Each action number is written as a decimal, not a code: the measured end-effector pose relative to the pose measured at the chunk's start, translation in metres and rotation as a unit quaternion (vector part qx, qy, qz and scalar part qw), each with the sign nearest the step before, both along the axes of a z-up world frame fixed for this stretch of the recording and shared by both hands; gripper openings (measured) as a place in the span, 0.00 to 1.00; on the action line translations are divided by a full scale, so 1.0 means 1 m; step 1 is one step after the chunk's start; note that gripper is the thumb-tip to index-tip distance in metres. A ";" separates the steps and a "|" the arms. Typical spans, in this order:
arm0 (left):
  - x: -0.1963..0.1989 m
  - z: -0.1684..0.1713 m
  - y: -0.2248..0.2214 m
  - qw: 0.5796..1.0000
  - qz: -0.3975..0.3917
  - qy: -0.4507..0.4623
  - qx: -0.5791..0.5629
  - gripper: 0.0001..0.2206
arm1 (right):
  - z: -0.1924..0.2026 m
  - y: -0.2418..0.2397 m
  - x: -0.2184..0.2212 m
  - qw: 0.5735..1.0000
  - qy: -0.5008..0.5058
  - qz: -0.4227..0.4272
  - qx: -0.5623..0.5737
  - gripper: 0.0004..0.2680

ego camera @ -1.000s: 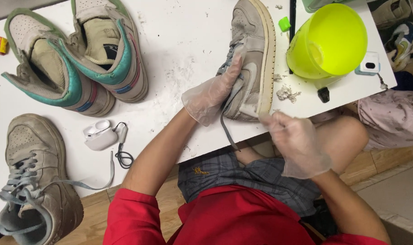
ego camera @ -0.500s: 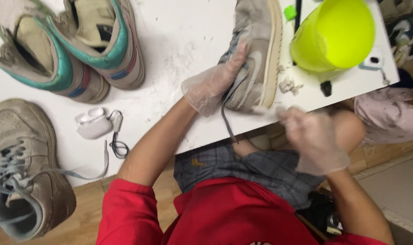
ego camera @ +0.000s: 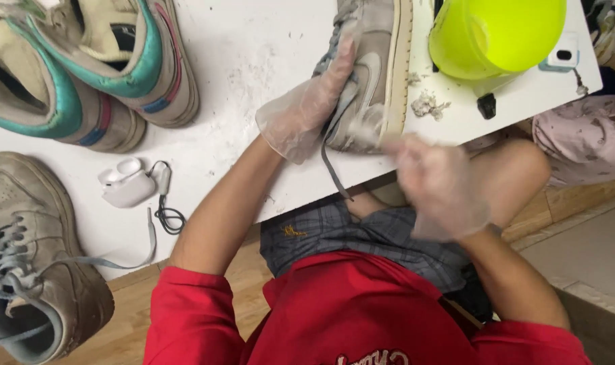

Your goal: Scrubbing the sole of a sneaker with a toothbrush and cleaning paste to remove dirt and stains.

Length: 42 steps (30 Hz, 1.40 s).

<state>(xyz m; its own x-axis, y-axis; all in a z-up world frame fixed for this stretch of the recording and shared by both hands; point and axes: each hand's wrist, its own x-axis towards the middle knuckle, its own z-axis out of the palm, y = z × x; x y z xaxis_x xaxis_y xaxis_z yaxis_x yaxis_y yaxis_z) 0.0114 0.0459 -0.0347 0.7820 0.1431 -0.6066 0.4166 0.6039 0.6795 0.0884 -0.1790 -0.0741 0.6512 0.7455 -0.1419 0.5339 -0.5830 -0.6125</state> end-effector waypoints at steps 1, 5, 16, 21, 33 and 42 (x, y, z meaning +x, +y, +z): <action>-0.002 0.003 -0.001 1.000 -0.005 -0.007 -0.030 0.61 | -0.008 -0.008 -0.001 0.994 -0.075 0.085 0.010 0.13; 0.000 -0.012 -0.001 0.996 0.020 -0.021 -0.090 0.44 | -0.005 -0.023 0.014 0.991 -0.109 0.068 -0.035 0.22; -0.002 -0.021 -0.004 0.996 -0.014 -0.089 0.004 0.66 | -0.016 -0.023 0.025 0.988 -0.141 0.061 0.037 0.14; -0.002 0.006 -0.003 0.999 -0.002 0.009 -0.053 0.54 | 0.003 -0.007 -0.003 0.988 -0.089 0.117 0.038 0.19; -0.002 -0.014 -0.003 0.991 -0.017 -0.130 -0.006 0.66 | 0.015 -0.001 -0.004 0.972 0.002 -0.008 -0.233 0.24; -0.009 0.026 -0.012 0.999 -0.001 -0.041 0.033 0.61 | -0.029 -0.025 -0.016 0.989 -0.148 0.009 0.000 0.12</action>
